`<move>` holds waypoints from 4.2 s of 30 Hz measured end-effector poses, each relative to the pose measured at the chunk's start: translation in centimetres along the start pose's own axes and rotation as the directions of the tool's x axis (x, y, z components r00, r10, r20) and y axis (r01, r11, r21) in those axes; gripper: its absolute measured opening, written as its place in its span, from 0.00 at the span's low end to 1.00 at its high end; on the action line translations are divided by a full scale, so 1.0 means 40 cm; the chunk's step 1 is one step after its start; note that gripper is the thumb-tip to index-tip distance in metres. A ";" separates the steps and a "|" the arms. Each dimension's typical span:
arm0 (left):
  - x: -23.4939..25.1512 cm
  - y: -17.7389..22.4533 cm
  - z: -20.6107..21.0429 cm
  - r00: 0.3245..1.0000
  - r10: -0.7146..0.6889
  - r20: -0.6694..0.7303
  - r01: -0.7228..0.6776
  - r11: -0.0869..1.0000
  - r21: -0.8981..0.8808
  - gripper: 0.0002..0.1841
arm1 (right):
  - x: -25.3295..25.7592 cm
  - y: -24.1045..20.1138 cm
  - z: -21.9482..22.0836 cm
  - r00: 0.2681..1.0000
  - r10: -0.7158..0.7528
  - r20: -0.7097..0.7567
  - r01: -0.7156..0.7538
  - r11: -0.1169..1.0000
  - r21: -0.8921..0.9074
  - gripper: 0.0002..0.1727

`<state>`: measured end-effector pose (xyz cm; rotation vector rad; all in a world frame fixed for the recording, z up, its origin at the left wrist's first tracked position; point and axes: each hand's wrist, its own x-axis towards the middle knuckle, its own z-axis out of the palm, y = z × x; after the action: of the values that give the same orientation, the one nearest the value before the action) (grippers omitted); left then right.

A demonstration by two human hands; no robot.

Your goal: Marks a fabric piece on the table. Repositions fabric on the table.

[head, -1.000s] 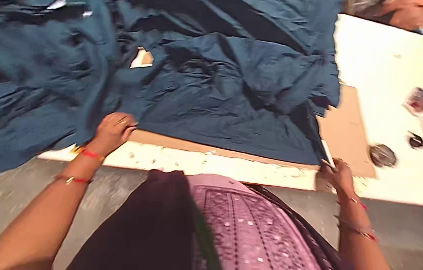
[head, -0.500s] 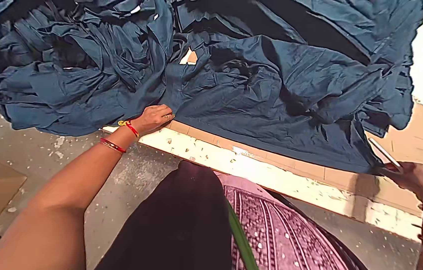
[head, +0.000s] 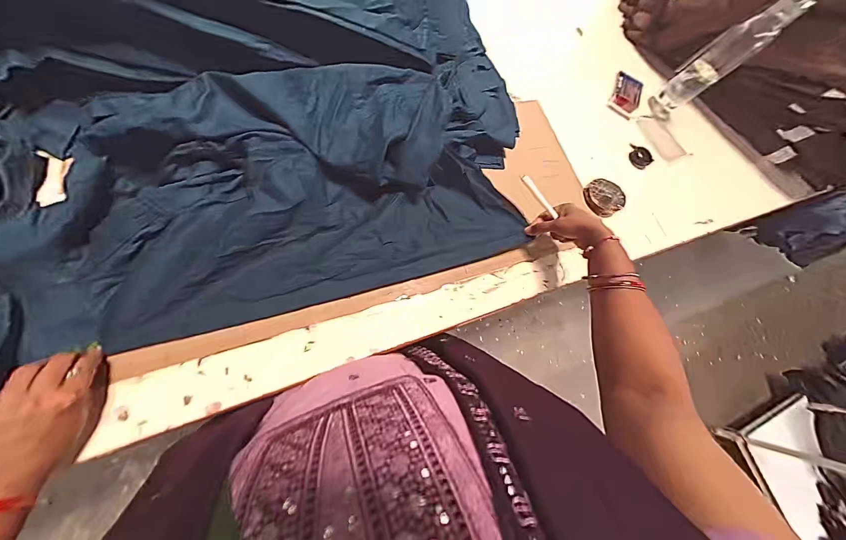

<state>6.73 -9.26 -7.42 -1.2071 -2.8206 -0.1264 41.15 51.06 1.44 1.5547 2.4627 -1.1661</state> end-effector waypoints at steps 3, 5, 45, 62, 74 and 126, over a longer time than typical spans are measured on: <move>0.000 0.042 0.005 0.992 -0.129 0.005 0.128 0.990 0.059 0.17 | 0.025 0.036 0.030 1.000 0.025 0.000 -0.025 1.000 0.000 0.13; 0.000 0.065 0.002 0.982 -0.191 0.017 0.189 0.979 0.081 0.18 | 0.026 0.044 0.034 1.000 0.026 -0.008 -0.026 1.000 0.004 0.13; 0.229 0.221 -0.091 0.843 -0.538 0.005 0.537 0.843 0.016 0.48 | 0.141 0.138 0.070 0.885 -0.465 0.004 0.450 0.856 -0.254 0.14; 0.444 0.805 0.151 0.521 0.853 -0.043 -0.801 0.470 -0.370 0.39 | 0.140 0.182 -0.069 0.883 -0.056 -0.466 -0.035 0.983 -0.183 0.45; 0.445 0.802 0.160 0.541 0.837 -0.079 -0.779 0.463 -0.422 0.37 | 0.301 0.253 -0.161 0.797 0.289 -0.530 -0.385 0.920 -0.077 0.57; 0.087 -0.030 0.070 0.853 -0.421 -0.310 0.095 0.708 -0.700 0.11 | -0.332 -0.872 0.932 0.205 -0.090 0.975 0.962 0.204 -0.183 0.39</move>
<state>3.37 -7.32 -9.91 -0.6586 -2.5315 -1.3532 7.11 10.80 -0.32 -0.4973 2.1583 -0.2384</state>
